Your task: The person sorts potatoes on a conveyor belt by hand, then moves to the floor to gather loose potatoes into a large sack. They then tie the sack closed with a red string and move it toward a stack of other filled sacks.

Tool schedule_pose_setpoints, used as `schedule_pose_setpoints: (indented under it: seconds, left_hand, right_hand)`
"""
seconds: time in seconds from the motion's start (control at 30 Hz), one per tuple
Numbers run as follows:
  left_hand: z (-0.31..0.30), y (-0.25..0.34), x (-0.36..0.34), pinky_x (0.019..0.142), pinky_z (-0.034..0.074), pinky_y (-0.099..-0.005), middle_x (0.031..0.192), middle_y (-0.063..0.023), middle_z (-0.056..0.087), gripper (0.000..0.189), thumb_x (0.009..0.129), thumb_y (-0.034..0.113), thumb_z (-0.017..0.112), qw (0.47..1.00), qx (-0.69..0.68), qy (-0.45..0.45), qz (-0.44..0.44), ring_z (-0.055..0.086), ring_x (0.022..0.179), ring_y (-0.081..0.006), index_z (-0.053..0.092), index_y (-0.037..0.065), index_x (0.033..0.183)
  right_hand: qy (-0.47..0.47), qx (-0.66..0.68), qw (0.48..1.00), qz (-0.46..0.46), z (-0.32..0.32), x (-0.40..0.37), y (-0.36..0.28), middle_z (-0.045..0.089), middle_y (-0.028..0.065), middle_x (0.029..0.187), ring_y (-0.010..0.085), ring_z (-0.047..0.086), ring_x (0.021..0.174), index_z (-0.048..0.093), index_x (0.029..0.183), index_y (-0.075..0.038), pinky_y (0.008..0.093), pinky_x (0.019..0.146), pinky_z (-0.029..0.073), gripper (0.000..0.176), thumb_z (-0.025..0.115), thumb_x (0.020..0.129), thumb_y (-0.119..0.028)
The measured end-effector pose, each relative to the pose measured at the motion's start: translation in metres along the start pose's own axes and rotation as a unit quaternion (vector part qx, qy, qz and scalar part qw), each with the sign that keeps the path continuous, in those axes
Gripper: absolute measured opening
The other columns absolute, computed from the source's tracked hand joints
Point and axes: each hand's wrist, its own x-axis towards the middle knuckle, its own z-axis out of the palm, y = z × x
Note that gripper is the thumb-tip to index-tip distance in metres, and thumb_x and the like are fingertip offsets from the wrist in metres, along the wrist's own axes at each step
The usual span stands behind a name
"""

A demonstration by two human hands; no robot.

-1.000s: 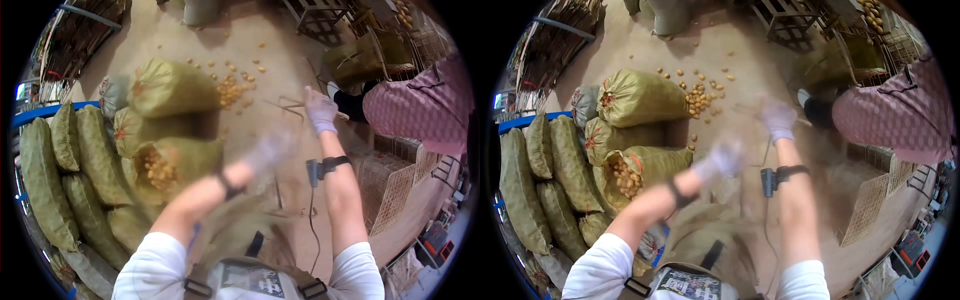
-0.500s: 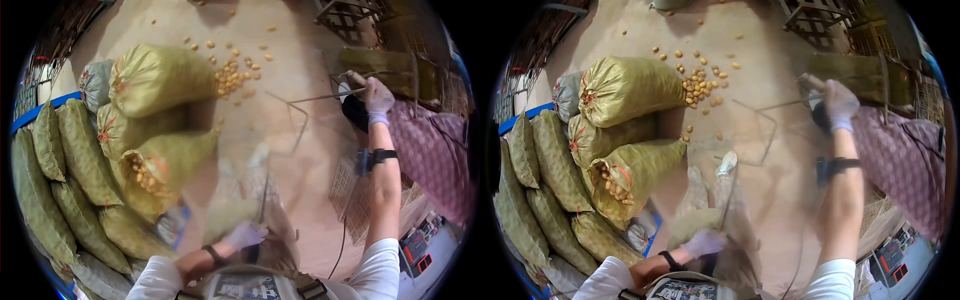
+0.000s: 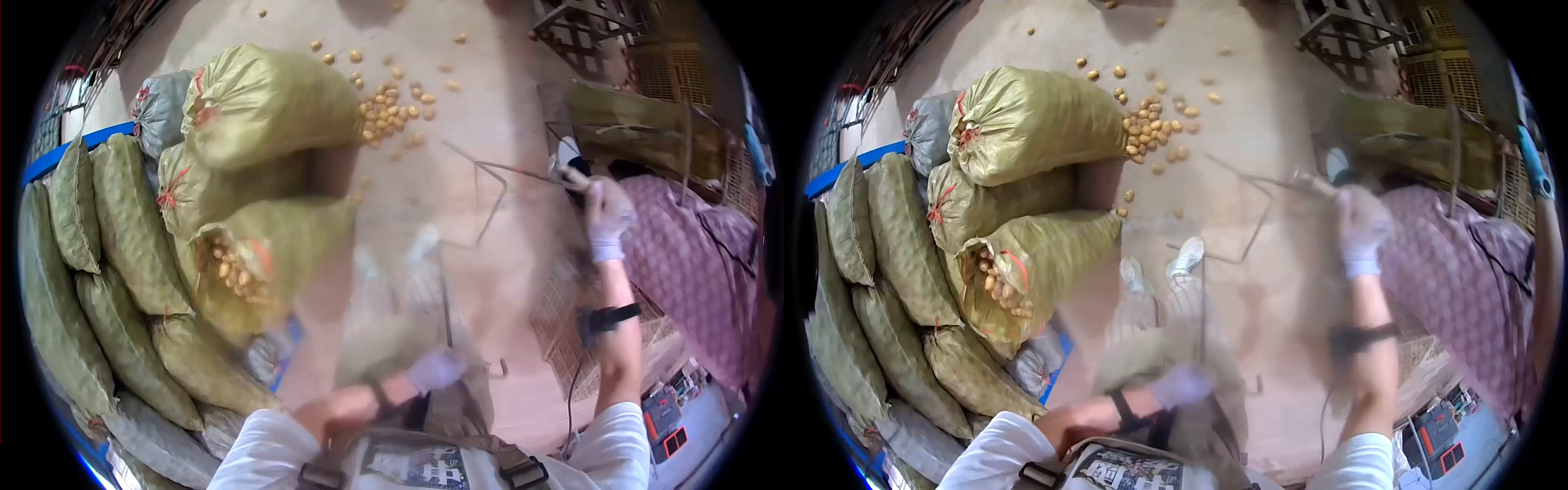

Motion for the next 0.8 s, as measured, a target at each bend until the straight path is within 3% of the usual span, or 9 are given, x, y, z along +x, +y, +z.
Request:
schedule_pose_setpoints:
  seconds: [0.07, 0.17, 0.3, 0.33, 0.4, 0.47, 0.57, 0.67, 0.8]
  left_hand:
    - [-0.017, -0.016, 0.008, 0.068, 0.051, -0.0432, 0.074, -0.0114, 0.06, 0.014, 0.085, 0.023, 0.061, 0.888, 0.304, 0.114, 0.325, 0.062, 0.074, -0.031, 0.061, 0.009, 0.087]
    - [-0.027, -0.023, 0.026, 0.066, 0.051, -0.0444, 0.073, -0.0101, 0.059, 0.018, 0.081, 0.028, 0.064, 0.845, 0.353, 0.148, 0.373, 0.062, 0.071, -0.032, 0.059, 0.011, 0.083]
    - [-0.025, -0.018, 0.013, 0.069, 0.049, -0.0427, 0.074, -0.0088, 0.059, 0.021, 0.078, 0.03, 0.066, 0.893, 0.357, 0.045, 0.269, 0.062, 0.075, -0.0306, 0.058, 0.012, 0.082]
    - [-0.013, -0.022, 0.01, 0.07, 0.049, -0.0421, 0.075, -0.0084, 0.06, 0.02, 0.078, 0.03, 0.066, 0.892, 0.351, 0.06, 0.279, 0.062, 0.077, -0.03, 0.058, 0.012, 0.082]
    - [-0.002, -0.027, 0.008, 0.072, 0.049, -0.0416, 0.078, -0.0074, 0.06, 0.02, 0.078, 0.03, 0.066, 0.893, 0.359, 0.049, 0.267, 0.062, 0.08, -0.0287, 0.057, 0.013, 0.083]
    - [0.0, -0.037, 0.0, 0.073, 0.049, -0.0415, 0.083, -0.0063, 0.061, 0.02, 0.079, 0.03, 0.066, 0.896, 0.386, -0.011, 0.218, 0.062, 0.083, -0.0274, 0.057, 0.013, 0.084]
    - [-0.001, -0.05, -0.022, 0.078, 0.051, -0.0402, 0.098, -0.0097, 0.063, 0.024, 0.08, 0.029, 0.065, 0.815, 0.424, 0.088, 0.386, 0.063, 0.09, -0.0305, 0.061, 0.012, 0.098]
    - [-0.042, 0.02, -0.076, 0.086, 0.053, -0.0376, 0.122, -0.01, 0.062, 0.027, 0.079, 0.02, 0.067, 0.748, 0.349, 0.224, 0.518, 0.061, 0.11, -0.0276, 0.068, 0.014, 0.105]
    - [-0.054, 0.013, -0.099, 0.094, 0.05, -0.0406, 0.125, -0.0118, 0.062, 0.042, 0.085, 0.024, 0.067, 0.904, 0.234, 0.199, 0.299, 0.059, 0.115, -0.0316, 0.062, 0.014, 0.126]
  right_hand:
    - [0.041, 0.064, 0.997, 0.031, -0.004, -0.02, -0.037, 0.064, 0.0151, 0.073, 0.0322, 0.062, 0.064, 0.067, 0.08, -0.004, 0.0426, 0.061, 0.047, 0.027, 0.061, 0.093, -0.027]
    - [-0.081, -0.068, 0.994, -0.002, -0.01, -0.088, -0.055, 0.069, 0.0117, 0.079, 0.0293, 0.064, 0.068, 0.075, 0.092, -0.006, 0.0382, 0.066, 0.051, 0.035, 0.061, 0.093, -0.038]
    - [-0.071, 0.144, 0.987, -0.004, -0.04, -0.111, -0.018, 0.072, 0.0131, 0.092, 0.0299, 0.067, 0.08, 0.076, 0.102, -0.007, 0.0402, 0.076, 0.053, 0.037, 0.05, 0.1, -0.034]
    - [-0.123, 0.12, 0.983, 0.066, -0.042, -0.08, -0.026, 0.072, 0.0137, 0.097, 0.0314, 0.068, 0.084, 0.075, 0.103, -0.007, 0.0408, 0.079, 0.053, 0.036, 0.049, 0.101, -0.032]
    - [-0.05, -0.046, 0.998, 0.004, -0.017, -0.011, -0.055, 0.07, 0.0147, 0.091, 0.0338, 0.066, 0.083, 0.073, 0.098, -0.007, 0.041, 0.074, 0.052, 0.033, 0.055, 0.098, -0.036]
    - [-0.051, -0.059, 0.995, 0.065, 0.0, 0.014, -0.048, 0.069, 0.0151, 0.086, 0.0336, 0.066, 0.081, 0.072, 0.098, -0.009, 0.0423, 0.071, 0.051, 0.033, 0.061, 0.093, -0.039]
    - [-0.07, -0.006, 0.997, 0.006, -0.006, -0.007, -0.025, 0.07, 0.0122, 0.092, 0.0317, 0.066, 0.083, 0.07, 0.102, -0.012, 0.0409, 0.072, 0.051, 0.035, 0.059, 0.092, -0.044]
    - [-0.251, -0.101, 0.957, 0.103, -0.026, 0.025, -0.079, 0.068, 0.0118, 0.11, 0.0317, 0.065, 0.098, 0.067, 0.118, -0.014, 0.0411, 0.084, 0.051, 0.046, 0.05, 0.096, -0.051]
    - [-0.105, -0.004, 0.994, 0.018, 0.001, 0.01, -0.025, 0.066, 0.0167, 0.117, 0.0341, 0.061, 0.108, 0.065, 0.12, -0.007, 0.0393, 0.094, 0.047, 0.037, 0.051, 0.099, -0.033]
